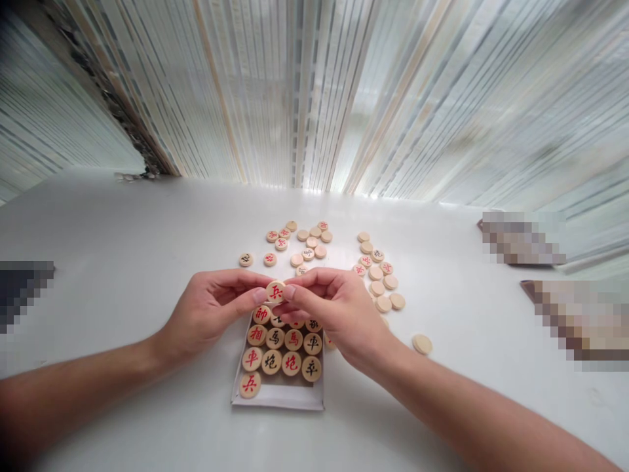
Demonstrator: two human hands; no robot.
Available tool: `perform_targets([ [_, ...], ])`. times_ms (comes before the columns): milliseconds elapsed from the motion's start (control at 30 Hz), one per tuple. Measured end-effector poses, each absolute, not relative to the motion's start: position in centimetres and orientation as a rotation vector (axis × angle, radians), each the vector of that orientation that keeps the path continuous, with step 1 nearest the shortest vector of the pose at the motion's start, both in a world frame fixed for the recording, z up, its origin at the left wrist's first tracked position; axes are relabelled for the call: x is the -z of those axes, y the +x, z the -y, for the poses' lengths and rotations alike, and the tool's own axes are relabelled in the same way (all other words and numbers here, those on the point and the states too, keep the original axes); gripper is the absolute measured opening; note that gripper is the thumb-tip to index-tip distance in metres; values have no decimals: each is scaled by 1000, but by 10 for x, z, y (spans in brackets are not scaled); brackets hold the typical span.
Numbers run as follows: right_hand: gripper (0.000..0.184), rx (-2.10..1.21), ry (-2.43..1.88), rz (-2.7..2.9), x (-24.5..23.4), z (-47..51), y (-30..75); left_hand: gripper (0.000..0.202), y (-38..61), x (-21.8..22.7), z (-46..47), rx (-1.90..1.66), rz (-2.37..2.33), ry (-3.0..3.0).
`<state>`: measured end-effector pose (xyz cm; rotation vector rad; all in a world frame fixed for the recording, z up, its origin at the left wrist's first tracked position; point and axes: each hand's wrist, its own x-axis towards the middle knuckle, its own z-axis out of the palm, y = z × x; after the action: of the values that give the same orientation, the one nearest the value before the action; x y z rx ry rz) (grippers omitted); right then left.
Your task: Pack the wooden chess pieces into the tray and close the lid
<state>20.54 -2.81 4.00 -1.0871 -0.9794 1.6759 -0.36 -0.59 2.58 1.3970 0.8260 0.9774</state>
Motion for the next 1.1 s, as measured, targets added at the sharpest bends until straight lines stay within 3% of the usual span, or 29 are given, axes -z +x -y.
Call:
perform_targets([
  [333, 30, -1639, -1161, 991, -42, 31, 203, 15, -5, -24, 9, -981, -907, 1550],
  [767, 31, -1633, -1174, 1051, -43, 36, 202, 14, -2, -27, 14, -1238, -800, 1932],
  [1100, 26, -1556, -1163, 1167, -44, 39, 205, 7, -3, -25, 13, -1192, -824, 1855],
])
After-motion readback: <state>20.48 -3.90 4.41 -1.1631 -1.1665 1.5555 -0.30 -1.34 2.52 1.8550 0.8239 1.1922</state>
